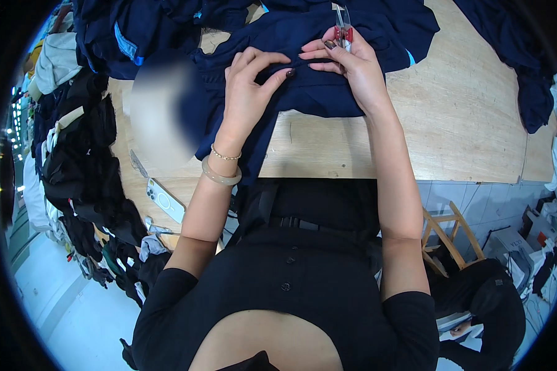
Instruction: Trim loose threads from finished blue garments using small snips.
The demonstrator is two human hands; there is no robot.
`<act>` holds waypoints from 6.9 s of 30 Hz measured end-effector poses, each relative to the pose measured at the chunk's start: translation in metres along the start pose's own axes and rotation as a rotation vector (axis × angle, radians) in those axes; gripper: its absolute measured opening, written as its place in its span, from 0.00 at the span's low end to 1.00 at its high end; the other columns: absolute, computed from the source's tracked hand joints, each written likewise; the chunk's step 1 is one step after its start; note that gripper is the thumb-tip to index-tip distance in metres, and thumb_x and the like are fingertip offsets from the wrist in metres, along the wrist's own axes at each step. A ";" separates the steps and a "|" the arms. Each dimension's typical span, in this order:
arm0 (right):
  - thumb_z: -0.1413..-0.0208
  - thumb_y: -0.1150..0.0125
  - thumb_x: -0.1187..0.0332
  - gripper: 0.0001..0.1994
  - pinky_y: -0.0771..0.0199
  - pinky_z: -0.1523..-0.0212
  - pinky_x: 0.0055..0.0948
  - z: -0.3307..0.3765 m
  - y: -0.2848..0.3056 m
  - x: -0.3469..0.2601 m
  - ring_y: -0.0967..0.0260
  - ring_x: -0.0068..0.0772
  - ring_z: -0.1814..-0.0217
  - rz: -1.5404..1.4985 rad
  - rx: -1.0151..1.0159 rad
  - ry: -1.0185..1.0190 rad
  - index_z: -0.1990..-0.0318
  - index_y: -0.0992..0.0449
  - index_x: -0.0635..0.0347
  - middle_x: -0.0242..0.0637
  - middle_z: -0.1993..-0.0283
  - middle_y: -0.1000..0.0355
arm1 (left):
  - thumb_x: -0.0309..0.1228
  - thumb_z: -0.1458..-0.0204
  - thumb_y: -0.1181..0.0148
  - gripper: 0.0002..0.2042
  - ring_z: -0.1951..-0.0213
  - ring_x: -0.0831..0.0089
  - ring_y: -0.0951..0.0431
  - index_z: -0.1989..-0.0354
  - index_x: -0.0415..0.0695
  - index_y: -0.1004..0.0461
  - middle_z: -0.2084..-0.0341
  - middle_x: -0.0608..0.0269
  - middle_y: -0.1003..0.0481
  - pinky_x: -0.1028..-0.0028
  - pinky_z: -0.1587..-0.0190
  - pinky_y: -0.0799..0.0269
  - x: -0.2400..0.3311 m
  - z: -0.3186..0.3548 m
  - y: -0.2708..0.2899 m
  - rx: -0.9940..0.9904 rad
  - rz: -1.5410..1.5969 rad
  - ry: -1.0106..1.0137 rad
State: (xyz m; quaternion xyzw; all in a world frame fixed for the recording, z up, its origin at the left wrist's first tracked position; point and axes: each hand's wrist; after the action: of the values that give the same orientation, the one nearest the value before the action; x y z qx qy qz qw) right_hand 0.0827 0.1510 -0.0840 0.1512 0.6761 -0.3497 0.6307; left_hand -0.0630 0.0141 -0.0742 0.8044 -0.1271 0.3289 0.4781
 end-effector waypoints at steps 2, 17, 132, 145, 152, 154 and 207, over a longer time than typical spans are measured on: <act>0.38 0.60 0.74 0.08 0.21 0.55 0.30 0.002 -0.002 -0.001 0.24 0.42 0.55 0.000 0.014 0.006 0.56 0.34 0.61 0.52 0.58 0.26 | 0.28 0.60 0.32 0.08 0.64 0.69 0.33 0.70 0.49 0.21 0.69 0.67 0.32 0.71 0.58 0.40 0.002 0.000 -0.002 0.046 -0.020 -0.027; 0.36 0.51 0.59 0.13 0.32 0.63 0.22 0.010 -0.003 -0.037 0.29 0.24 0.62 0.522 0.144 0.035 0.58 0.25 0.58 0.34 0.63 0.26 | 0.22 0.39 0.54 0.06 0.68 0.77 0.20 0.66 0.35 0.31 0.73 0.59 0.21 0.81 0.65 0.27 0.003 0.001 0.014 0.224 0.289 0.183; 0.56 0.34 0.71 0.07 0.30 0.67 0.25 0.023 -0.054 -0.038 0.35 0.29 0.67 1.235 -0.013 0.448 0.67 0.21 0.59 0.28 0.70 0.29 | 0.17 0.45 0.48 0.05 0.68 0.72 0.19 0.71 0.36 0.37 0.74 0.54 0.22 0.78 0.65 0.25 0.002 0.006 0.027 0.119 0.480 0.214; 0.43 0.44 0.73 0.08 0.32 0.63 0.20 0.043 0.009 -0.067 0.31 0.21 0.64 0.729 0.401 0.268 0.57 0.23 0.59 0.32 0.63 0.26 | 0.17 0.44 0.48 0.05 0.70 0.74 0.23 0.70 0.36 0.36 0.73 0.52 0.23 0.79 0.67 0.27 0.006 0.045 0.138 0.040 0.536 0.415; 0.36 0.54 0.67 0.12 0.42 0.65 0.16 0.073 0.083 -0.069 0.40 0.14 0.68 0.339 0.846 0.199 0.53 0.28 0.63 0.27 0.69 0.33 | 0.29 0.46 0.42 0.10 0.75 0.73 0.27 0.71 0.31 0.24 0.79 0.59 0.25 0.76 0.69 0.32 -0.005 0.085 0.162 -0.675 0.296 0.526; 0.39 0.47 0.66 0.08 0.46 0.70 0.18 0.069 0.094 -0.059 0.48 0.14 0.75 0.223 0.812 0.158 0.59 0.28 0.60 0.22 0.74 0.39 | 0.28 0.45 0.43 0.10 0.74 0.73 0.28 0.72 0.32 0.25 0.78 0.59 0.26 0.76 0.67 0.33 -0.007 0.074 0.146 -0.416 0.281 0.460; 0.44 0.40 0.62 0.15 0.46 0.76 0.14 0.061 0.032 -0.043 0.44 0.10 0.77 -0.350 0.342 -0.219 0.53 0.31 0.56 0.19 0.73 0.38 | 0.20 0.57 0.37 0.07 0.67 0.65 0.30 0.68 0.40 0.24 0.70 0.63 0.29 0.71 0.66 0.33 0.088 -0.031 -0.043 0.031 0.283 -0.259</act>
State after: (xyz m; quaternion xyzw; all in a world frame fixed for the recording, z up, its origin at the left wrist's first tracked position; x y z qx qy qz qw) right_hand 0.1555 0.1436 -0.0491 0.0976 0.5509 -0.5768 0.5953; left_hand 0.0129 0.0724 -0.0363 0.8213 -0.2944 0.2886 0.3943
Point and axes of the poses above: each hand's wrist, its own z-axis away from the middle knuckle, its own y-axis out of the back of the hand, x = y × z
